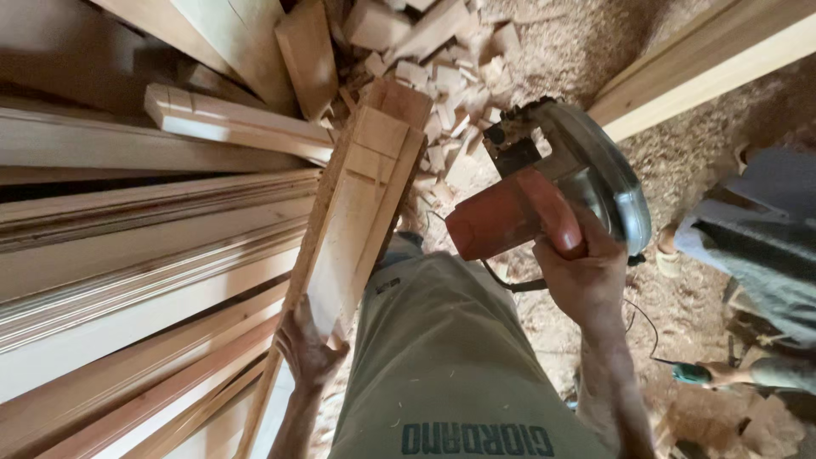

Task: The person uses a circular saw to cut multiple wooden planks into shorter pieces. They repeatedly pick up planks, position them, cut them, and place the cut pieces aside. The workspace is cluttered with wood scraps and sawdust.

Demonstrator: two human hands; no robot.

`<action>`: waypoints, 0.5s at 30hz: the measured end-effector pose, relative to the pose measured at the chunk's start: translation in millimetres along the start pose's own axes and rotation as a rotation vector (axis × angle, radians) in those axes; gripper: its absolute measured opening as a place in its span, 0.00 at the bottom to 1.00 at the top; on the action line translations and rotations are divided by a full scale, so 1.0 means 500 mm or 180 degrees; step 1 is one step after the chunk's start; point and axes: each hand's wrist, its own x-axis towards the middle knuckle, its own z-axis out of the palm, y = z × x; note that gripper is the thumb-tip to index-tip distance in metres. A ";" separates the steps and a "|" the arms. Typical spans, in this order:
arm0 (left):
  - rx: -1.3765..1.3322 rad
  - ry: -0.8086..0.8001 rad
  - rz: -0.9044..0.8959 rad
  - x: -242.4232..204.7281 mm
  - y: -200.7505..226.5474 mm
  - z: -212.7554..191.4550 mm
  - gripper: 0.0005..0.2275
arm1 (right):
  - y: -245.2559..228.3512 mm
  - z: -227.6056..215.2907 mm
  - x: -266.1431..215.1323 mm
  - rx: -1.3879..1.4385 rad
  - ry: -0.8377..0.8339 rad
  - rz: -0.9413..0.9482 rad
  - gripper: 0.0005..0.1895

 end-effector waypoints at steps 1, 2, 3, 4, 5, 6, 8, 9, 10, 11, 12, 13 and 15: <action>-0.0053 0.0037 0.0022 0.002 0.004 0.005 0.56 | 0.008 -0.006 0.003 -0.0001 0.0032 -0.0122 0.21; -0.0105 0.0074 0.0045 0.003 0.013 0.003 0.57 | 0.013 -0.011 0.008 -0.0001 0.0065 -0.0244 0.21; -0.0145 0.0104 0.0096 0.015 0.025 -0.004 0.58 | 0.015 -0.016 0.014 0.0002 0.0124 -0.0350 0.21; -0.0192 0.0050 0.0047 0.042 0.044 -0.004 0.58 | 0.019 -0.018 0.030 -0.0092 0.0151 -0.0350 0.21; -0.0211 -0.0070 -0.0048 0.053 0.061 -0.009 0.57 | 0.023 -0.019 0.036 -0.0186 0.0122 -0.0289 0.20; -0.0230 -0.0189 -0.0143 0.067 0.080 -0.015 0.56 | 0.027 -0.017 0.037 -0.0281 0.0092 -0.0227 0.19; -0.0223 -0.0058 0.0008 0.114 0.131 -0.017 0.56 | 0.032 -0.012 0.049 -0.0176 0.0142 -0.0142 0.20; -0.0221 -0.0003 0.0086 0.136 0.151 -0.019 0.56 | 0.034 -0.008 0.051 -0.0129 0.0166 -0.0091 0.21; -0.0234 0.0158 0.0185 0.160 0.168 -0.019 0.54 | 0.036 -0.001 0.054 -0.0069 0.0187 -0.0289 0.19; -0.0254 0.0321 0.0288 0.181 0.186 -0.019 0.53 | 0.038 0.006 0.057 -0.0016 0.0212 -0.0489 0.18; -0.0273 0.0484 0.0390 0.197 0.198 -0.021 0.51 | 0.039 0.012 0.059 0.0038 0.0235 -0.0691 0.17; -0.0444 0.0591 0.0594 0.211 0.206 -0.024 0.49 | 0.039 0.020 0.061 0.0006 0.0277 -0.0746 0.15; -0.0785 0.0812 0.0987 0.239 0.216 -0.030 0.45 | 0.036 0.034 0.063 -0.0056 0.0344 -0.0865 0.13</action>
